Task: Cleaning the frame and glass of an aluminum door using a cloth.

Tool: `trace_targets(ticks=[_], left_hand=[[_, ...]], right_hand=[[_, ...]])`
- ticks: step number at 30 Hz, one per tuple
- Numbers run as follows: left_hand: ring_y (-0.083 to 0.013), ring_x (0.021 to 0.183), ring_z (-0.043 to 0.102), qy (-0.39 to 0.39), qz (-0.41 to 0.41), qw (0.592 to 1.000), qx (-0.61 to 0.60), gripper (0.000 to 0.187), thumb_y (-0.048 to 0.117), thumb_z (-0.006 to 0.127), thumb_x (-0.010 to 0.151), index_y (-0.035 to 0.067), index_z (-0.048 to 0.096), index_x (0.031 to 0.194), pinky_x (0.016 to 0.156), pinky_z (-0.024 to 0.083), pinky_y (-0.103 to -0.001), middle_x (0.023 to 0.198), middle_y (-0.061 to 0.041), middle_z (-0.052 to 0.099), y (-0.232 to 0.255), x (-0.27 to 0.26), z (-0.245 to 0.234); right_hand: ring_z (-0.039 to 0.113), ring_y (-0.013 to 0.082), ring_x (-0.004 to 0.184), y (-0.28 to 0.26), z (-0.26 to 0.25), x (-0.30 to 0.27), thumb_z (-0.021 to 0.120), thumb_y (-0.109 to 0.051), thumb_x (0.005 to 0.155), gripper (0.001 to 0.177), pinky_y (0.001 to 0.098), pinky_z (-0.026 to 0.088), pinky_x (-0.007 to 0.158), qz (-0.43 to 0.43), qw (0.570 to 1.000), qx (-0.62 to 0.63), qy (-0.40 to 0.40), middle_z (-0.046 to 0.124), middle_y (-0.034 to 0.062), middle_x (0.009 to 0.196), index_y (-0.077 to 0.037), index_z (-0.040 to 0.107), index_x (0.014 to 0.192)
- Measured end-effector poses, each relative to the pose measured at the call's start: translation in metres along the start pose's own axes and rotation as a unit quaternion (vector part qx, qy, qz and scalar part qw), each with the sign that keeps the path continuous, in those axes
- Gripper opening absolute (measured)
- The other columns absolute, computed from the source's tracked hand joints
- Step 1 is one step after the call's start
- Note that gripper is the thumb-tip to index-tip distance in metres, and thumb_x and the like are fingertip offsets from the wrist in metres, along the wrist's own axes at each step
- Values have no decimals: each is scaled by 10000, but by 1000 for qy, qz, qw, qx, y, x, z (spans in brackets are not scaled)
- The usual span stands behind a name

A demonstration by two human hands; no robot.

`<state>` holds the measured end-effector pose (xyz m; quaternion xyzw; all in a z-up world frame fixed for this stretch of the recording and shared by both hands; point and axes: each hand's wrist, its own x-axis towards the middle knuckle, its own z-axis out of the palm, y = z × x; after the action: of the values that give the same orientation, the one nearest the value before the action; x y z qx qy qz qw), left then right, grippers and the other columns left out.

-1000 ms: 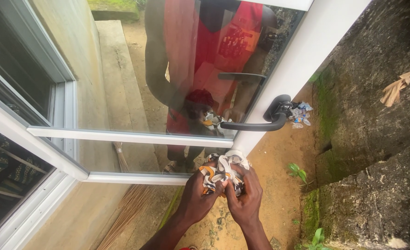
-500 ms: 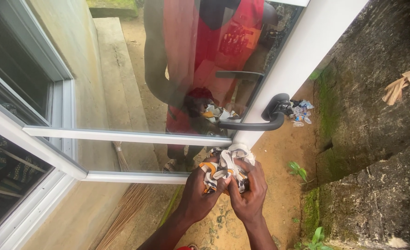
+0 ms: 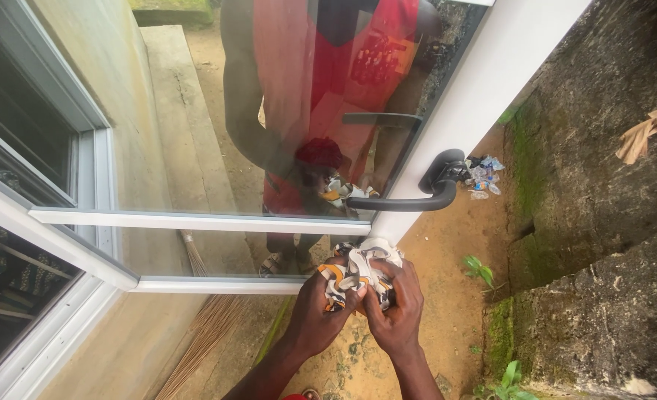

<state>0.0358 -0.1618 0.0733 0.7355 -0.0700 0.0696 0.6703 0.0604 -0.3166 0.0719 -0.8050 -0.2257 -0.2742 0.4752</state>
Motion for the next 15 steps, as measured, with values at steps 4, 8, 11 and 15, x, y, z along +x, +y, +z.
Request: trace_targets(ticks=[4, 8, 11, 15], left_hand=[[-186, 995, 717, -4, -42, 999, -7, 450, 242, 706, 930, 16, 572, 1295, 881, 558, -341, 1081, -118, 737, -10, 0, 1], [-188, 956, 734, 0, -36, 999, 2, 407, 243, 722, 928, -2, 618, 1237, 850, 567, -341, 1043, -122, 758, -26, -2, 2], [-184, 942, 747, 4, -57, 998, 5, 417, 239, 732, 914, 1, 616, 1237, 830, 577, -335, 1031, -119, 765, -43, -3, 4], [-181, 972, 751, 11, -66, 998, 6, 440, 220, 740, 901, 4, 599, 1257, 830, 585, -334, 1060, -120, 763, -68, -5, 7]], right_hand=[[691, 300, 967, 11, 5, -9, 731, -75, 833, 315, 397, 547, 813, 22, 1000, -4, -11, 679, 180, 1024, -1, 674, 1134], [686, 337, 999, 16, 10, -16, 720, -68, 834, 310, 417, 541, 860, 12, 1000, -6, -21, 682, 185, 1057, -9, 659, 1133], [681, 364, 1021, 20, 14, -21, 722, -69, 831, 308, 428, 536, 878, 19, 999, -6, -29, 681, 193, 1086, -14, 656, 1126], [699, 355, 1005, 33, 20, -34, 731, -88, 826, 304, 414, 548, 857, 76, 996, -3, -50, 689, 181, 1085, -34, 670, 1119]])
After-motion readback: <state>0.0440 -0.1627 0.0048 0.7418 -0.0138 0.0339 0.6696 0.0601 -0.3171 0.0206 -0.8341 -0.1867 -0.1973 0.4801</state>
